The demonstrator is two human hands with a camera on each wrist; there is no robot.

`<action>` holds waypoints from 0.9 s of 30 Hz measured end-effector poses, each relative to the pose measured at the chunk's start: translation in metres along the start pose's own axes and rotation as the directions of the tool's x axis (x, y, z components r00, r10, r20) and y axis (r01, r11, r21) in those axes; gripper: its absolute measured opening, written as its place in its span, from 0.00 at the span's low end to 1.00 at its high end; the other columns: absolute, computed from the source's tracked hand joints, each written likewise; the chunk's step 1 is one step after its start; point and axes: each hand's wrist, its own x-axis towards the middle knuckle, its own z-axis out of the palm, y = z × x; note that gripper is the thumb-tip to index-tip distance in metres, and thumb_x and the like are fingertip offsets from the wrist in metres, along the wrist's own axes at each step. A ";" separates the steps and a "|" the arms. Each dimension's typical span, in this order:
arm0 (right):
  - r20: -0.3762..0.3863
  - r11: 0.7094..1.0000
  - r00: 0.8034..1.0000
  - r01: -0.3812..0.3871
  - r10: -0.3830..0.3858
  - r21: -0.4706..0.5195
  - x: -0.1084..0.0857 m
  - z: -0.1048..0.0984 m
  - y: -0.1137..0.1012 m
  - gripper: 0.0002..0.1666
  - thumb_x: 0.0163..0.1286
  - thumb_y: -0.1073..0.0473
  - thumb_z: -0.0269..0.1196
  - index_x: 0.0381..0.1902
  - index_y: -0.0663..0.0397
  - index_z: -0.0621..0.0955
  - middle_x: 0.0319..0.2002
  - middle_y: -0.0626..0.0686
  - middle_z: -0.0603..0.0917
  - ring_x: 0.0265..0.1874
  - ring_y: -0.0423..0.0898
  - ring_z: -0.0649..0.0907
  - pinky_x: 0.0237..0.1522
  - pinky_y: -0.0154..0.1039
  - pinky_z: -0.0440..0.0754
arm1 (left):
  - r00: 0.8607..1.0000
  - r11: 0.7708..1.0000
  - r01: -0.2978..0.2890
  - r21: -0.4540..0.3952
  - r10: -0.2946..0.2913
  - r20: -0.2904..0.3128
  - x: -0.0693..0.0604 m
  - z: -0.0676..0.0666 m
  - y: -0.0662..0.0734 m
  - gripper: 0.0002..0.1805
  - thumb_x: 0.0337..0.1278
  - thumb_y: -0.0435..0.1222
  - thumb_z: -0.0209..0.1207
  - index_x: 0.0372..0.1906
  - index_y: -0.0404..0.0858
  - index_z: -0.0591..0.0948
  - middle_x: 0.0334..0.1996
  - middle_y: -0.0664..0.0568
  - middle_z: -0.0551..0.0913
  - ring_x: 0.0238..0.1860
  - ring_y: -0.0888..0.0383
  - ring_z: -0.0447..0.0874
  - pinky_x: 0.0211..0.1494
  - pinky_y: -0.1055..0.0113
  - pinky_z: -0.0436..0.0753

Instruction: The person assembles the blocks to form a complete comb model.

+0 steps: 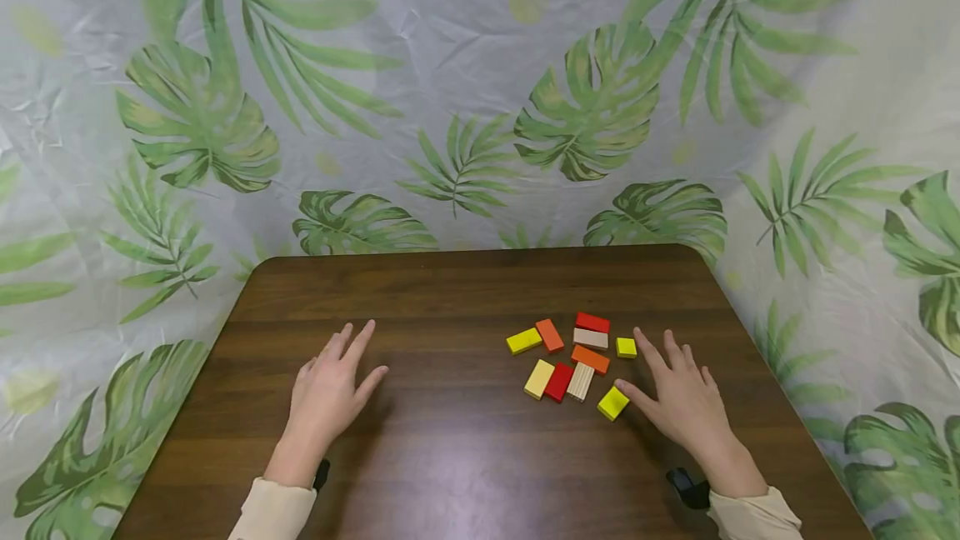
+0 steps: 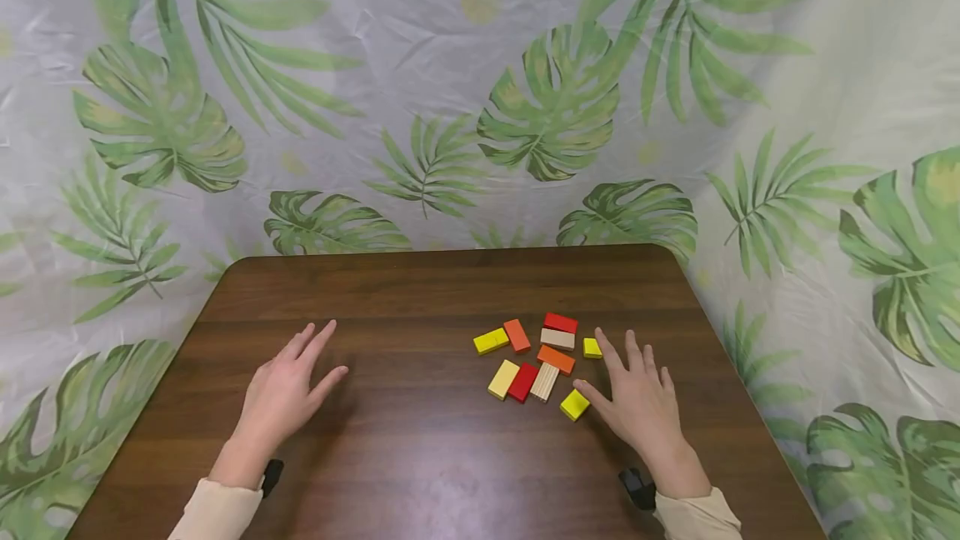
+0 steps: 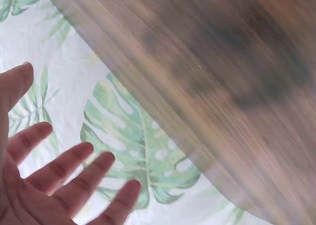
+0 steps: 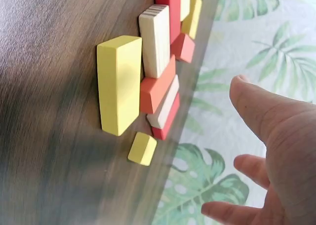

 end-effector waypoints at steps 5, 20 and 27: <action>-0.055 0.999 0.998 0.037 -0.036 0.018 0.002 0.002 -0.004 0.54 0.72 0.31 0.68 0.83 0.53 0.66 0.75 0.79 0.68 0.67 0.83 0.74 0.59 0.83 0.75 | 0.995 0.996 -0.090 -0.019 0.089 -0.043 0.014 0.011 0.010 0.38 0.72 0.52 0.68 0.80 0.47 0.72 0.70 0.35 0.81 0.60 0.34 0.87 0.53 0.34 0.87; -0.078 0.991 0.995 0.070 -0.061 0.115 0.008 0.021 -0.029 0.41 0.72 0.40 0.72 0.75 0.55 0.77 0.58 0.68 0.84 0.47 0.63 0.85 0.45 0.64 0.89 | 0.959 0.952 -0.275 -0.132 0.281 0.027 0.056 0.047 0.053 0.32 0.72 0.48 0.68 0.77 0.49 0.76 0.61 0.46 0.86 0.58 0.45 0.89 0.49 0.44 0.88; -0.025 0.989 0.998 0.052 -0.049 0.142 0.008 0.032 -0.041 0.40 0.71 0.41 0.73 0.74 0.54 0.78 0.59 0.66 0.85 0.53 0.64 0.85 0.50 0.67 0.89 | 0.947 0.943 -0.304 -0.139 0.314 0.061 0.067 0.062 0.076 0.31 0.74 0.48 0.67 0.77 0.49 0.76 0.58 0.48 0.86 0.57 0.46 0.89 0.48 0.47 0.88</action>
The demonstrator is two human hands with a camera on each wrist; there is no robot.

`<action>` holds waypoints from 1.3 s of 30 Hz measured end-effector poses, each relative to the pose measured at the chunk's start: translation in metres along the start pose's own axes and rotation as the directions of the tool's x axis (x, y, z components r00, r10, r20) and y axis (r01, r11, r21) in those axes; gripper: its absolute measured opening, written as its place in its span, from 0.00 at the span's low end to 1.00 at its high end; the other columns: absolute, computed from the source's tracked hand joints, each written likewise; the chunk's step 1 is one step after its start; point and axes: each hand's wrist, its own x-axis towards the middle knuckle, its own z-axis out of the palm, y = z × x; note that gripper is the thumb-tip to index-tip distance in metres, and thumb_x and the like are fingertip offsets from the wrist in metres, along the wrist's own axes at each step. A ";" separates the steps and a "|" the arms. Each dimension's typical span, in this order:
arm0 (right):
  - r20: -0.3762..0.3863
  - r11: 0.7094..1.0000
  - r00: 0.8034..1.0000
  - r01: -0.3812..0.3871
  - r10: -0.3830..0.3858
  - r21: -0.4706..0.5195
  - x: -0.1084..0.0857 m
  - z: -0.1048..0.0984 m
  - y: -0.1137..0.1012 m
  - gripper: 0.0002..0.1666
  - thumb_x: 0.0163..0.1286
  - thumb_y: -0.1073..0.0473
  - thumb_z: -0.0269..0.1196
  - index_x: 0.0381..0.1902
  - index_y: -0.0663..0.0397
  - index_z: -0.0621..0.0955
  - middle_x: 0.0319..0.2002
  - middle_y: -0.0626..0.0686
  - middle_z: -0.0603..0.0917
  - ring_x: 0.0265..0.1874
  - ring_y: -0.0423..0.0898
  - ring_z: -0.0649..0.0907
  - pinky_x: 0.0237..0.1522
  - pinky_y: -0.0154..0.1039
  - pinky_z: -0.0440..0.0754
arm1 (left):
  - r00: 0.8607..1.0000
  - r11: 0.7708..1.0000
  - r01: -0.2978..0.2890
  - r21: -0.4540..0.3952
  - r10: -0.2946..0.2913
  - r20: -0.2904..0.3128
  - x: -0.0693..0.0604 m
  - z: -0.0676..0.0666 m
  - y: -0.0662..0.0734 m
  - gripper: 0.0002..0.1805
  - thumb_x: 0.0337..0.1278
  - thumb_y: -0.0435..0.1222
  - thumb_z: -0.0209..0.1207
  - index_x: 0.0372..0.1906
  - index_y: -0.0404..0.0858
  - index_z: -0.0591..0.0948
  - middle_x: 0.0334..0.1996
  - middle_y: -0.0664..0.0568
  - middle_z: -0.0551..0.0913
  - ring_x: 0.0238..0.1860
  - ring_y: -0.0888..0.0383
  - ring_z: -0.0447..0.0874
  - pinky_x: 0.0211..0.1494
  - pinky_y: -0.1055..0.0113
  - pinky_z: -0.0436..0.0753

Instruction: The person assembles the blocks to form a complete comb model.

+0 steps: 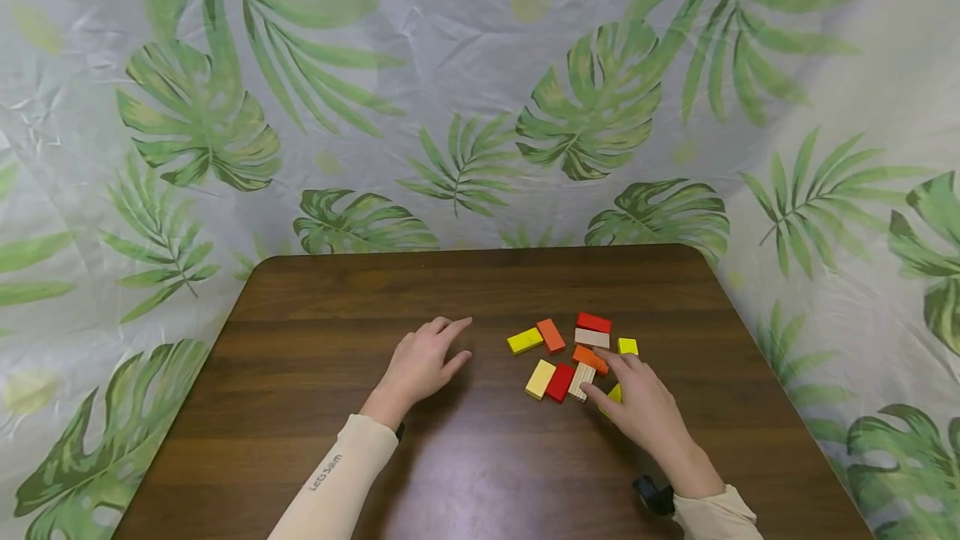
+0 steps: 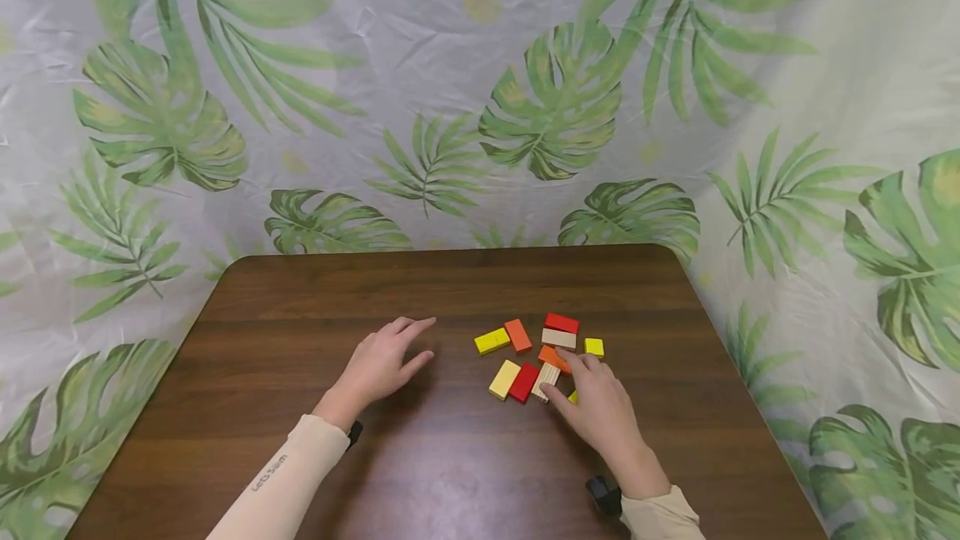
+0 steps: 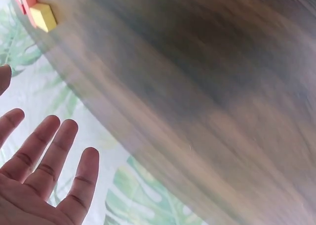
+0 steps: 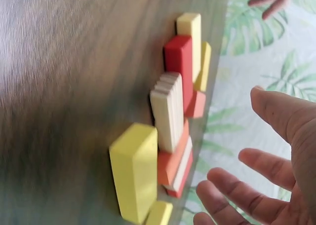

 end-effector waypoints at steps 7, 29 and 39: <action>0.024 0.999 0.999 0.028 -0.029 0.035 0.000 0.016 -0.008 0.38 0.70 0.42 0.74 0.70 0.58 0.81 0.57 0.64 0.85 0.52 0.61 0.85 0.53 0.64 0.89 | 0.995 0.999 0.003 -0.040 0.001 0.096 0.011 0.023 0.011 0.30 0.75 0.47 0.66 0.77 0.47 0.76 0.60 0.47 0.85 0.58 0.46 0.88 0.51 0.46 0.88; 0.060 0.996 0.995 0.077 -0.079 0.034 0.003 0.049 -0.031 0.32 0.67 0.44 0.77 0.64 0.54 0.87 0.37 0.50 0.77 0.36 0.45 0.71 0.37 0.38 0.72 | 0.983 1.000 0.005 0.025 -0.010 0.185 0.030 0.059 0.027 0.31 0.76 0.53 0.63 0.78 0.55 0.75 0.61 0.50 0.82 0.60 0.49 0.79 0.55 0.52 0.80; 0.052 0.995 0.994 0.100 -0.101 0.022 0.004 0.059 -0.039 0.31 0.67 0.45 0.77 0.63 0.52 0.88 0.40 0.52 0.79 0.40 0.47 0.73 0.41 0.40 0.77 | 0.979 0.998 0.003 0.067 -0.017 0.203 0.032 0.064 0.030 0.33 0.76 0.55 0.62 0.82 0.63 0.69 0.66 0.49 0.78 0.65 0.48 0.76 0.53 0.55 0.75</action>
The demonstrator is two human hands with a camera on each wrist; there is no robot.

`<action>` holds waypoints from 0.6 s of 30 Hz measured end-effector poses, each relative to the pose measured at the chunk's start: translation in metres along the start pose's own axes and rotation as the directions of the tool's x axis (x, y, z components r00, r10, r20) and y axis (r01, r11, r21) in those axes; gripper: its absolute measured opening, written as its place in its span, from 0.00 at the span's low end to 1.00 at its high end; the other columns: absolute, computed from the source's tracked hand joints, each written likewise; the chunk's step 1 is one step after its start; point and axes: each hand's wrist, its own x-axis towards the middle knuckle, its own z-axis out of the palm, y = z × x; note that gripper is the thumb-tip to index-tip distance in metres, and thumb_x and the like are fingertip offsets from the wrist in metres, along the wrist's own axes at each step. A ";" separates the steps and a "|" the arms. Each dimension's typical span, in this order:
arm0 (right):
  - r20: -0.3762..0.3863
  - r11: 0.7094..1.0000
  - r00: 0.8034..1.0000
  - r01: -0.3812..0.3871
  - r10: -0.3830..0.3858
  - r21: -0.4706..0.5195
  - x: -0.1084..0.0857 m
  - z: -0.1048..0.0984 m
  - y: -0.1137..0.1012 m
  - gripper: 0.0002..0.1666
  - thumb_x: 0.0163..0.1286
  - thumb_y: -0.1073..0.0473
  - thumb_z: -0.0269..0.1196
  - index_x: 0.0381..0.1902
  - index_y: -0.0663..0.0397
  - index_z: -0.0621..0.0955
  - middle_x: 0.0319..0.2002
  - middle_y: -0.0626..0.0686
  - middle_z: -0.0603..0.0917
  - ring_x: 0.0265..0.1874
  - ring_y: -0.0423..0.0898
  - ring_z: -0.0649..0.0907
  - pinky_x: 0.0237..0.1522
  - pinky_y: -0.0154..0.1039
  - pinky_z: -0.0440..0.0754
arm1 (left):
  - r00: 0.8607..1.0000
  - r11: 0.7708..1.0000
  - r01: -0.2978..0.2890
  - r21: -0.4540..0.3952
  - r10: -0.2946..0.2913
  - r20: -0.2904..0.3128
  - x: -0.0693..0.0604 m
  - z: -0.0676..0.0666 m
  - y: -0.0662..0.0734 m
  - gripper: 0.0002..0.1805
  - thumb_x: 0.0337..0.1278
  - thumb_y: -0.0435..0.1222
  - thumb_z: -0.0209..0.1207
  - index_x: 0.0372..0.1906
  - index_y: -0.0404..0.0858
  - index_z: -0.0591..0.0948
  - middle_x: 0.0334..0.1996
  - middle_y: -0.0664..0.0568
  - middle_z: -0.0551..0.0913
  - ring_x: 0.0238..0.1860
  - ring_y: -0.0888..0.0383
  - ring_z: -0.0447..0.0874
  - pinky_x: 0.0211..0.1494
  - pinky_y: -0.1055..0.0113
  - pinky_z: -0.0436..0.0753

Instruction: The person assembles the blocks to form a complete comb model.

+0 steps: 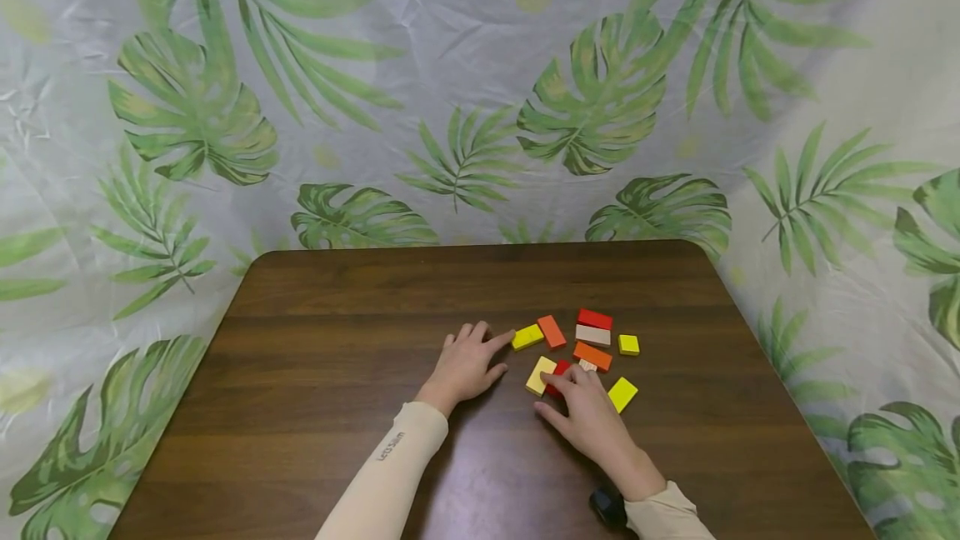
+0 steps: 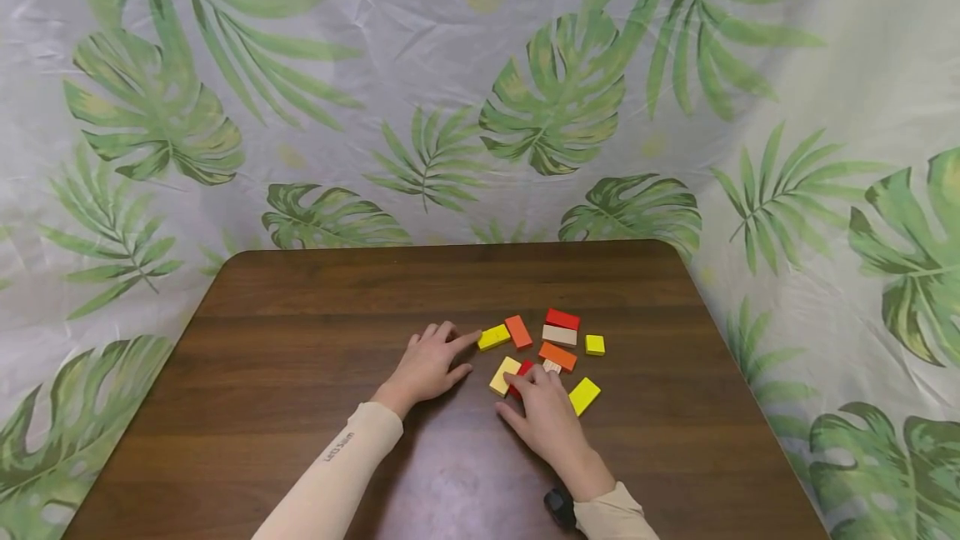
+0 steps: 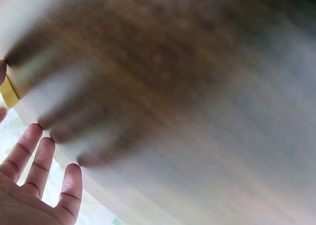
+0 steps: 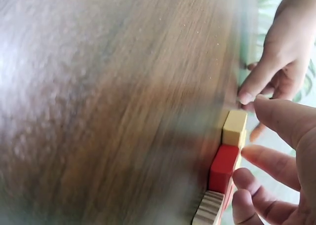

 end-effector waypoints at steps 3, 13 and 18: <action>-0.004 1.000 1.000 0.004 -0.004 -0.010 0.001 0.002 -0.001 0.30 0.67 0.44 0.77 0.63 0.51 0.89 0.41 0.52 0.79 0.39 0.47 0.74 0.40 0.40 0.77 | 1.000 1.000 0.001 0.000 -0.001 -0.006 0.000 0.001 0.000 0.33 0.76 0.55 0.62 0.81 0.65 0.70 0.64 0.50 0.78 0.63 0.48 0.76 0.52 0.56 0.74; -0.043 0.998 0.998 0.042 -0.043 -0.036 0.002 0.002 -0.001 0.28 0.65 0.46 0.78 0.60 0.52 0.90 0.39 0.52 0.79 0.38 0.47 0.72 0.38 0.38 0.74 | 1.000 1.000 0.012 -0.009 -0.012 -0.005 -0.003 0.000 0.000 0.31 0.76 0.53 0.63 0.79 0.65 0.72 0.64 0.52 0.79 0.62 0.49 0.76 0.50 0.58 0.72; -0.065 0.997 0.996 0.063 -0.066 -0.050 0.001 0.001 0.000 0.27 0.65 0.47 0.79 0.58 0.51 0.91 0.39 0.51 0.79 0.37 0.47 0.72 0.37 0.37 0.72 | 1.000 1.000 0.010 -0.022 -0.010 -0.013 -0.004 0.000 0.000 0.30 0.76 0.52 0.63 0.78 0.63 0.74 0.64 0.53 0.80 0.62 0.50 0.77 0.51 0.58 0.73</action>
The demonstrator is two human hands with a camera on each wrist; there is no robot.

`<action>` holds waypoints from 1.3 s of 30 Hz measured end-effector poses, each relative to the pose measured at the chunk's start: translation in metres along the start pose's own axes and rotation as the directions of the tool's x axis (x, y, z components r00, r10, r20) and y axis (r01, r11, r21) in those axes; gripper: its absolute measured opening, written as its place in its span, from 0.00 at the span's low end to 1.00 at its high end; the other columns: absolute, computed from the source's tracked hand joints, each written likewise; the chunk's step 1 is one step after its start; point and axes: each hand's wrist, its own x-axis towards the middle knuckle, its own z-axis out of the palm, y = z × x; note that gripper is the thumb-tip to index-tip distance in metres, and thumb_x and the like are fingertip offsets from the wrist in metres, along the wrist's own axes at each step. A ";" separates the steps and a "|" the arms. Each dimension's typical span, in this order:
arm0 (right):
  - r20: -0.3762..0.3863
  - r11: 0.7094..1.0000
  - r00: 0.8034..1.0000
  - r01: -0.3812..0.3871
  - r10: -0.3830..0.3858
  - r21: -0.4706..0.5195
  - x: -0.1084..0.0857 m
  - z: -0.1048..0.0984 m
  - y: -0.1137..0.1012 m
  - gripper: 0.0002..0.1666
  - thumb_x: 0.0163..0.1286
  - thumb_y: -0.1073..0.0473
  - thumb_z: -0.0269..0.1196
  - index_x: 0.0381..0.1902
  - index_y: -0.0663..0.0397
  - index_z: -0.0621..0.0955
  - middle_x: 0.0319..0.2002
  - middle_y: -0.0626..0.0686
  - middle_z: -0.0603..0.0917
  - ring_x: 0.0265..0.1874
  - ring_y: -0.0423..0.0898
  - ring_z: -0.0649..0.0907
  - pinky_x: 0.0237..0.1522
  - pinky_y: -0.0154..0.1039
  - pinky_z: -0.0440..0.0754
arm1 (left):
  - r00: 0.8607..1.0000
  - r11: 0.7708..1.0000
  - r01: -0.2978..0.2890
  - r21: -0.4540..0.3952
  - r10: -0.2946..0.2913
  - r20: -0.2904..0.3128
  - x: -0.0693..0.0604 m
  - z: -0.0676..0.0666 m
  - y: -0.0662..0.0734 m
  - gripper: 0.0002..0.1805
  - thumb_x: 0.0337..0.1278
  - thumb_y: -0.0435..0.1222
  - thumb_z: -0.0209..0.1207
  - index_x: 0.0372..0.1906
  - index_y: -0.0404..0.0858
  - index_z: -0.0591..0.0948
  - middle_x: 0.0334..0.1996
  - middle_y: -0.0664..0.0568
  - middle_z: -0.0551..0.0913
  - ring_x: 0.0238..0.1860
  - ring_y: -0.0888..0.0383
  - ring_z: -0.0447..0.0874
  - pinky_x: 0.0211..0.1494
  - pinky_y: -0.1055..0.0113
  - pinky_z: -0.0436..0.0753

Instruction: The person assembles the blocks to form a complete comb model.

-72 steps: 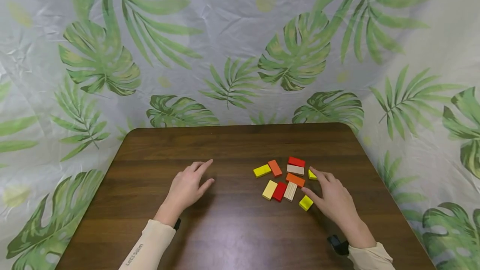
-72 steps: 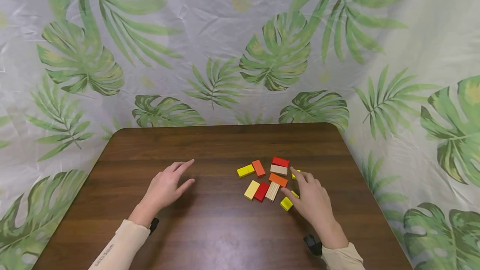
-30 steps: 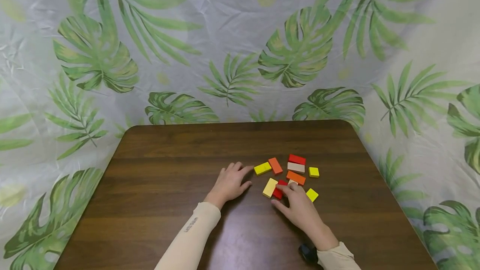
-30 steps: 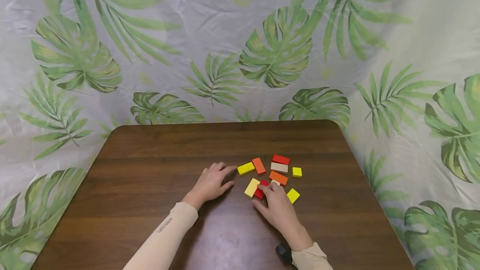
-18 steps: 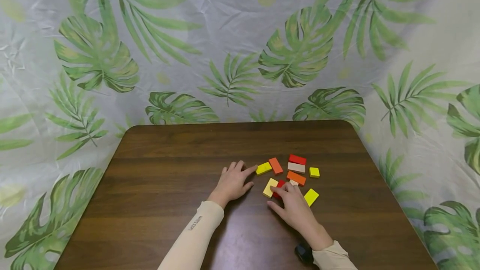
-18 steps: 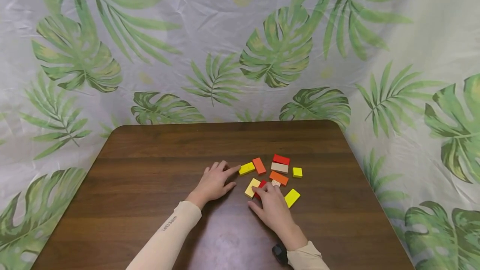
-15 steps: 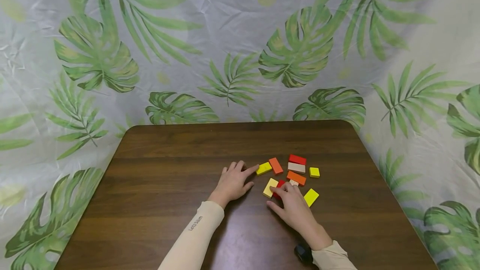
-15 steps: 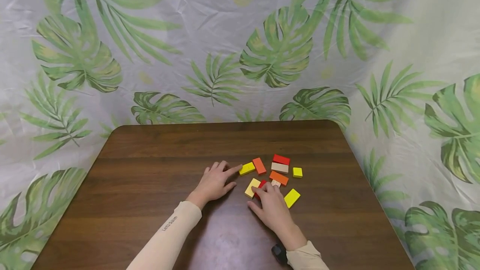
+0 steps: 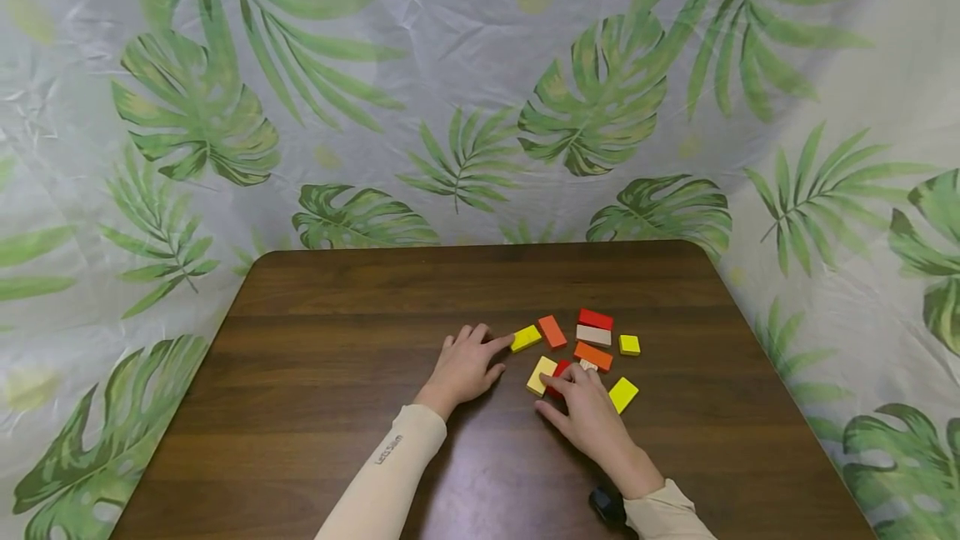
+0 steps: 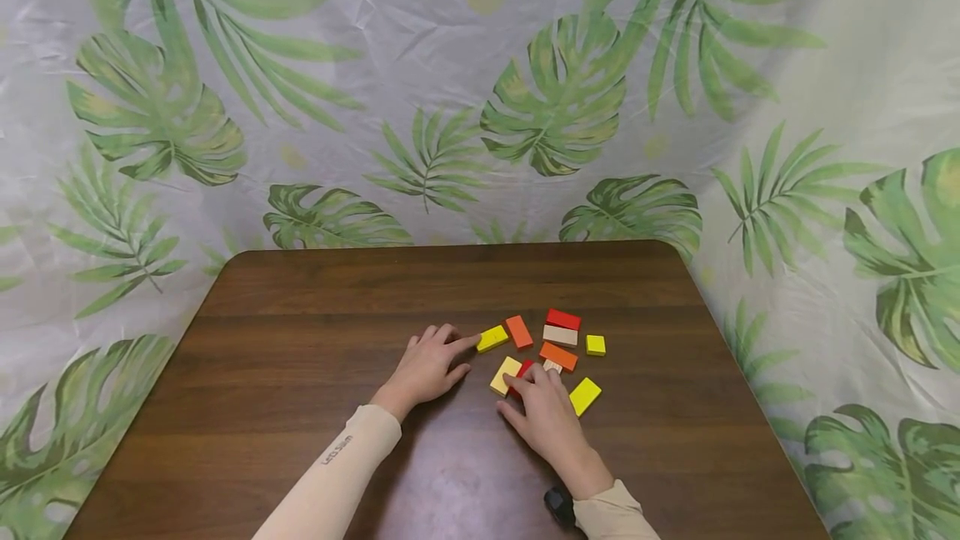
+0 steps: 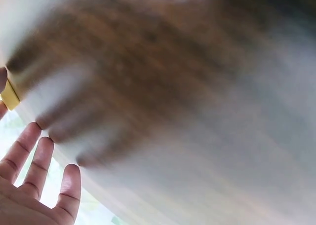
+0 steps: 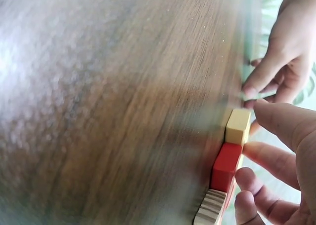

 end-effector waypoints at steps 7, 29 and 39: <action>0.011 1.000 1.000 -0.003 0.003 -0.005 0.001 0.000 0.000 0.26 0.65 0.48 0.79 0.59 0.50 0.91 0.40 0.52 0.80 0.38 0.47 0.72 0.38 0.38 0.72 | 0.999 1.000 -0.014 0.009 0.014 -0.049 -0.003 0.001 -0.004 0.26 0.76 0.49 0.64 0.75 0.60 0.79 0.61 0.55 0.84 0.60 0.52 0.80 0.51 0.58 0.76; -0.010 1.000 1.000 0.008 -0.008 -0.013 0.000 0.002 0.000 0.26 0.63 0.50 0.81 0.57 0.50 0.92 0.39 0.53 0.80 0.37 0.48 0.71 0.38 0.39 0.71 | 0.990 0.998 -0.021 0.057 0.029 -0.140 -0.023 -0.010 -0.018 0.18 0.72 0.44 0.68 0.62 0.49 0.90 0.53 0.55 0.92 0.57 0.53 0.85 0.49 0.57 0.79; -0.009 1.000 1.000 0.011 -0.011 -0.013 0.001 0.002 0.000 0.26 0.63 0.51 0.81 0.57 0.50 0.92 0.39 0.53 0.81 0.37 0.48 0.71 0.38 0.39 0.71 | 0.991 0.998 -0.060 -0.013 0.059 -0.118 -0.022 -0.021 -0.023 0.11 0.64 0.43 0.74 0.49 0.48 0.93 0.42 0.57 0.91 0.43 0.56 0.84 0.41 0.63 0.76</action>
